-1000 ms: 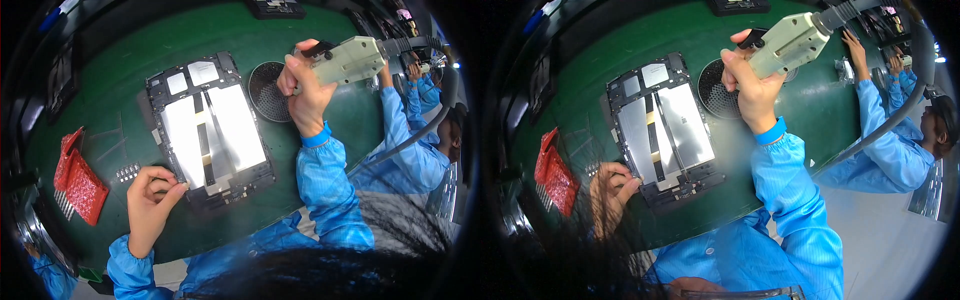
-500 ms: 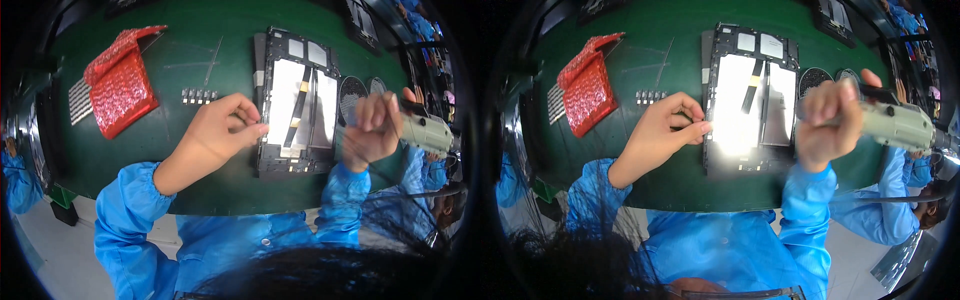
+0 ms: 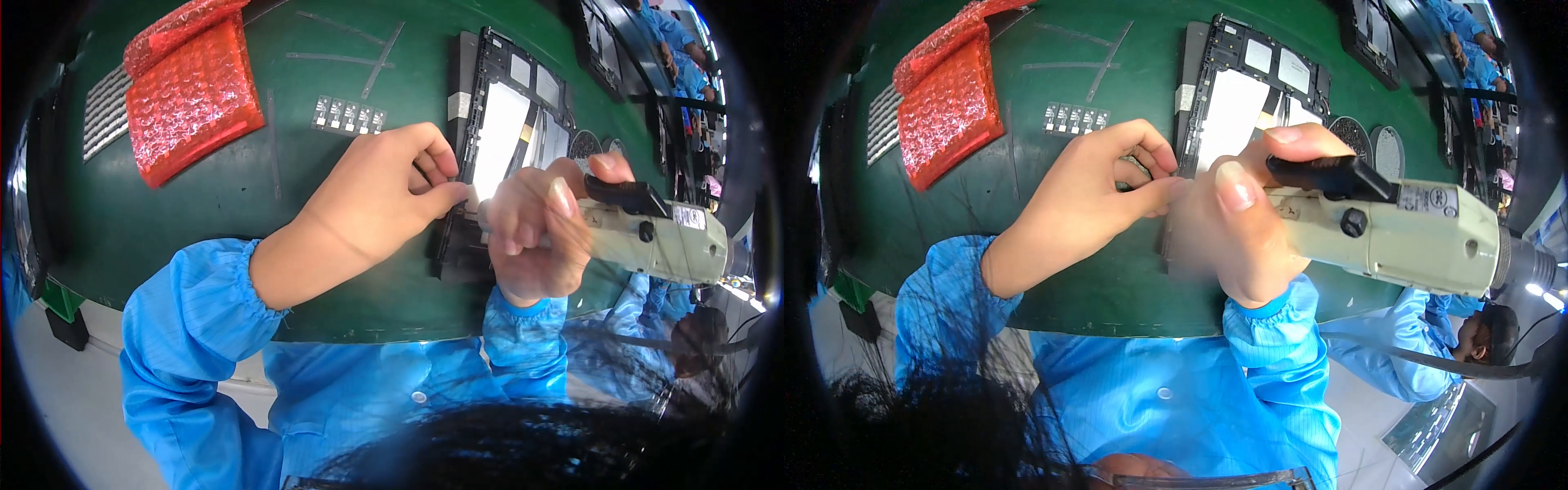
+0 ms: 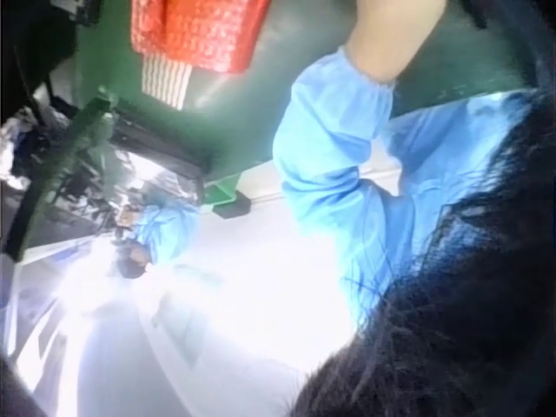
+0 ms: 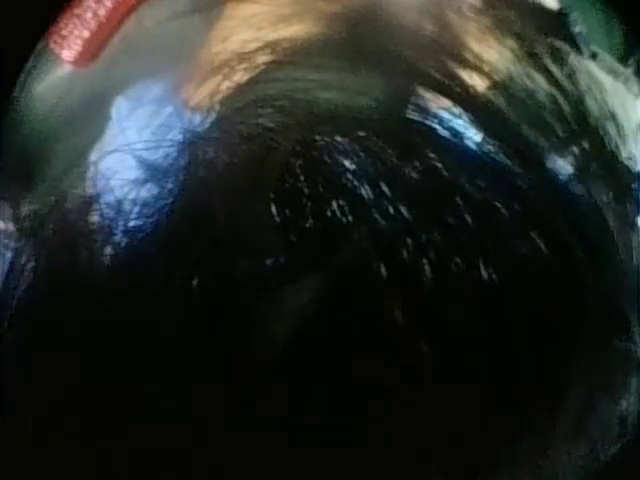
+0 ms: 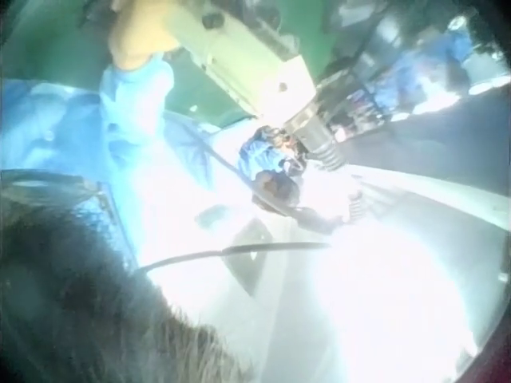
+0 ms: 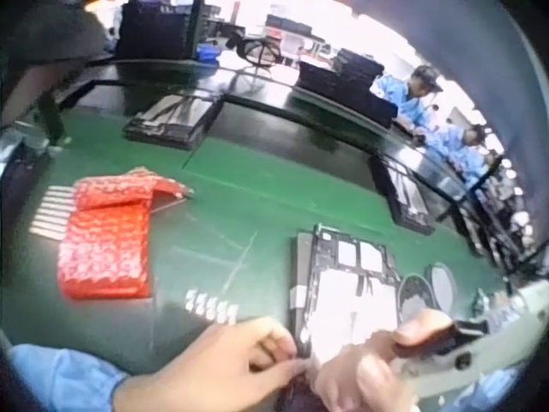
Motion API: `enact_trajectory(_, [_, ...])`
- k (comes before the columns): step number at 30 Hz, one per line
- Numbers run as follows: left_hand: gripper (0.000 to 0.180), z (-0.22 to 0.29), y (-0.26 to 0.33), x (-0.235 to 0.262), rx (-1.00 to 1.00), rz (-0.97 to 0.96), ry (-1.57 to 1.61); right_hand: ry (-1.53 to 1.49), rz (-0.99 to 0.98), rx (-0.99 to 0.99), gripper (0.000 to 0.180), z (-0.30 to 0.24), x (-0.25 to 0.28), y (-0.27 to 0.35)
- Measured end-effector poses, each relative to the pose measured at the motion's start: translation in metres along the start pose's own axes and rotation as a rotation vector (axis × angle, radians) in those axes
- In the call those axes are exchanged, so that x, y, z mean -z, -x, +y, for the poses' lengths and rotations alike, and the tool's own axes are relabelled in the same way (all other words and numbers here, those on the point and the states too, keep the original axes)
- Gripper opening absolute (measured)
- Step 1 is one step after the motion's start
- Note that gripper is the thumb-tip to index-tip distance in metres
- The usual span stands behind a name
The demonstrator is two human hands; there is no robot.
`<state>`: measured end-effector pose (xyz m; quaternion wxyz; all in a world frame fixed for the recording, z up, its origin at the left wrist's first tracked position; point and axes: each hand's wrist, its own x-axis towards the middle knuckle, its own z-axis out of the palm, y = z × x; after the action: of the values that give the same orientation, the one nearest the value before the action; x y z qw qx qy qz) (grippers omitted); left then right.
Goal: The person repeatedly takes tablet frames from a conveyor line, attaches small components to them by hand, fastens them using an electric screwdriver, and places the assembled frames back onto the conveyor.
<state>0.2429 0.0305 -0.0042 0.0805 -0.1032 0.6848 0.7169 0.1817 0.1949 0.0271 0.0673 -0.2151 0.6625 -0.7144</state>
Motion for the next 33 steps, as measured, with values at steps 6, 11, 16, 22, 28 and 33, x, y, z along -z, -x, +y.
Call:
enact_trajectory(6, [0.022,-0.005,0.000,-0.001,-0.044,0.020,-0.010,-0.030,0.108,-0.029,0.045,-0.001,-0.005,0.001])
enact_trajectory(11, [0.022,-0.003,0.001,-0.001,-0.033,0.017,-0.006,0.035,-0.135,0.002,0.038,0.004,0.007,-0.004])
enact_trajectory(16, [0.021,-0.006,-0.002,0.000,-0.043,0.004,-0.006,-0.076,-0.047,-0.054,0.029,0.006,-0.006,-0.003])
enact_trajectory(22, [0.018,0.001,0.000,0.000,-0.069,0.003,-0.061,-0.134,-0.117,-0.001,0.028,-0.008,-0.023,-0.005])
enact_trajectory(28, [0.042,0.013,0.040,-0.012,-0.150,0.102,-0.202,-0.302,-0.087,-0.136,0.015,0.000,-0.013,0.003])
enact_trajectory(33, [0.100,0.016,0.077,-0.051,-0.307,0.188,-0.949,-0.214,-0.169,-0.180,0.016,0.003,-0.013,0.013])
